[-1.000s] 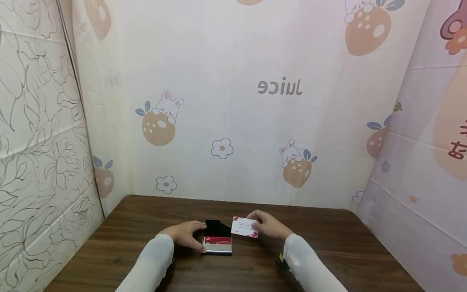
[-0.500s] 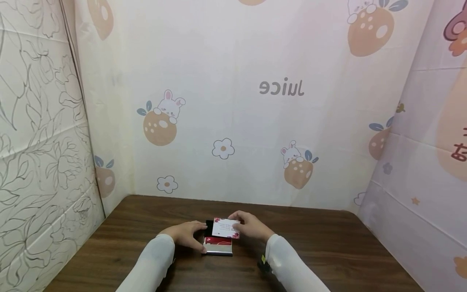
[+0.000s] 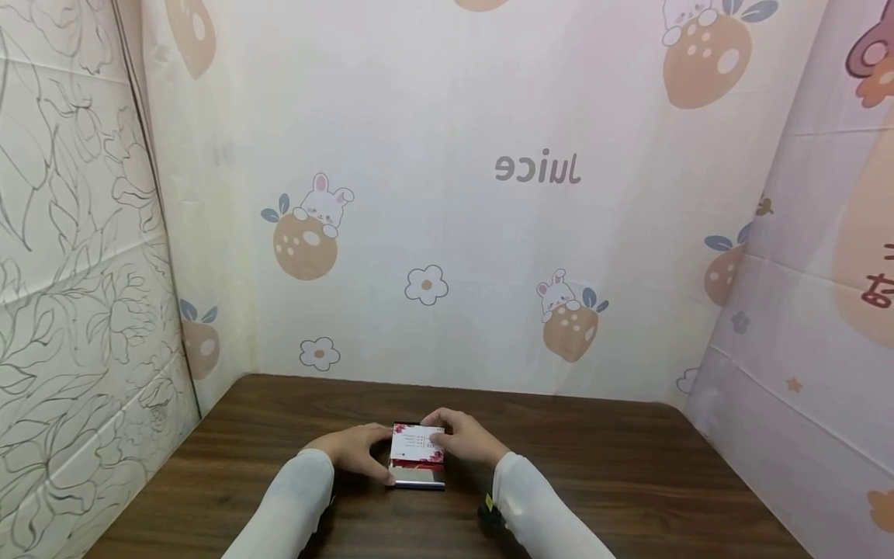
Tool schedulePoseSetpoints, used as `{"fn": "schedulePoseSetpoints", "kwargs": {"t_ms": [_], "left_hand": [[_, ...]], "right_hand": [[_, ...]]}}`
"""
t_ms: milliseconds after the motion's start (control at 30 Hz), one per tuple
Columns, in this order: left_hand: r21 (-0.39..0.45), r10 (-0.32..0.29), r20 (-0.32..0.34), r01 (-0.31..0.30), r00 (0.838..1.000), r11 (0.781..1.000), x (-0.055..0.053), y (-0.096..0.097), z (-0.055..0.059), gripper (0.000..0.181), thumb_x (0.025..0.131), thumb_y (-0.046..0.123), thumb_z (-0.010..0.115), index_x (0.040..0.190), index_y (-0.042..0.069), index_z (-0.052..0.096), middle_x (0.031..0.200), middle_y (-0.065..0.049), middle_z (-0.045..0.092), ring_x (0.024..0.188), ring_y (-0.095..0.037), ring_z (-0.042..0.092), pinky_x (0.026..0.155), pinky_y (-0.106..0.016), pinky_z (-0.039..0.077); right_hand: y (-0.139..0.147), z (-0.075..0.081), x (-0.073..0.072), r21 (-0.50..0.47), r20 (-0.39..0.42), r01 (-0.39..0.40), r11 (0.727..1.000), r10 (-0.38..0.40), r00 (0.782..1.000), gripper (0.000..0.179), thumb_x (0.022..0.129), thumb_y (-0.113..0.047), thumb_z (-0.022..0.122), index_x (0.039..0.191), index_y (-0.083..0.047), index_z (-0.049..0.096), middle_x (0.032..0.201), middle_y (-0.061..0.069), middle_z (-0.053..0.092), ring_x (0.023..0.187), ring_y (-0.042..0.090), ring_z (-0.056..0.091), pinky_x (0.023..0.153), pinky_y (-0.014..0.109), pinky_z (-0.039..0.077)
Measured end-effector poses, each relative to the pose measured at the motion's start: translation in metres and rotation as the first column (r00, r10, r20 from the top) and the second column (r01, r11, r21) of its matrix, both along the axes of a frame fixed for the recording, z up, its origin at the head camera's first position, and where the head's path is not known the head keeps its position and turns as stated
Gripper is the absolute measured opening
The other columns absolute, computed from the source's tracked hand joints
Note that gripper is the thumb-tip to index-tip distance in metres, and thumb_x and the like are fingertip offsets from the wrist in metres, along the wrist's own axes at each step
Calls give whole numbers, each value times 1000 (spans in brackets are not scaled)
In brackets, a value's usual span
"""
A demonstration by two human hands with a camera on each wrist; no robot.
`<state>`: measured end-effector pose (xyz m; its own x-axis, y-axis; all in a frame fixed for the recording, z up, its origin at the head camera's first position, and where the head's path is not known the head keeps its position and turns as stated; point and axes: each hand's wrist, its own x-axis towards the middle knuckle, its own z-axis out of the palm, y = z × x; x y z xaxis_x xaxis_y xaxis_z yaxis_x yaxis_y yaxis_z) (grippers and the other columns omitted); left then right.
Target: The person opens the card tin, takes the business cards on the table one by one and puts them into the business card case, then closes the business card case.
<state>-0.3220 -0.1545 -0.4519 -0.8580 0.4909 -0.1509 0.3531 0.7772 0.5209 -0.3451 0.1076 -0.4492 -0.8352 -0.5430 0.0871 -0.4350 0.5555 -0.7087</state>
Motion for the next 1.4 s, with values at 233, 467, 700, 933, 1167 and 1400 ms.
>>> {"fn": "schedulePoseSetpoints", "kwargs": {"t_ms": [233, 467, 700, 933, 1167, 1400], "left_hand": [[2, -9, -3, 9, 1000, 1000, 1, 0, -1, 88, 75, 49, 82, 147, 10, 49, 148, -8, 47, 137, -31, 42, 109, -55, 34], [5, -25, -22, 25, 999, 1000, 1, -1, -1, 87, 75, 48, 82, 146, 9, 50, 148, -9, 47, 137, -31, 42, 109, -55, 34], [-10, -11, -16, 11, 1000, 1000, 4, -1, 1, 84, 76, 47, 82, 146, 12, 51, 149, -9, 46, 138, -32, 41, 109, -56, 34], [-20, -8, -14, 8, 1000, 1000, 4, -1, 1, 83, 76, 48, 81, 146, 13, 52, 150, -9, 45, 138, -32, 40, 109, -56, 34], [-11, -15, -17, 15, 1000, 1000, 4, -1, 2, 84, 77, 48, 81, 146, 12, 51, 151, -9, 45, 138, -32, 41, 108, -56, 35], [-8, -35, -30, 35, 999, 999, 5, -2, 1, 84, 77, 46, 81, 146, 9, 50, 150, -11, 45, 138, -32, 40, 108, -55, 35]], "right_hand": [[-2, -5, 1, 41, 9, 7, 999, -7, 1000, 17, 97, -13, 66, 113, -19, 67, 103, -3, 62, 93, 19, 54, 88, 47, 47], [-3, -5, 4, 80, 7, -11, 997, 10, 1000, 18, 94, -12, 68, 112, -16, 68, 106, -2, 64, 94, 19, 55, 91, 51, 46], [-2, -6, 7, 111, 24, -27, 993, 25, 999, 18, 95, -14, 68, 113, -16, 69, 104, -4, 63, 92, 16, 55, 89, 47, 47], [-1, -9, 8, 131, 33, -55, 990, 51, 998, 17, 94, -13, 69, 111, -15, 69, 98, -6, 62, 87, 13, 54, 83, 38, 48], [0, -8, 9, 166, -3, -124, 978, 126, 992, 16, 94, -13, 69, 109, -15, 71, 103, -9, 64, 90, 6, 56, 85, 34, 49], [-1, -4, 10, 210, -70, -187, 960, 205, 976, 19, 93, -8, 67, 110, -9, 75, 106, -5, 70, 91, 3, 57, 86, 29, 49]]}}
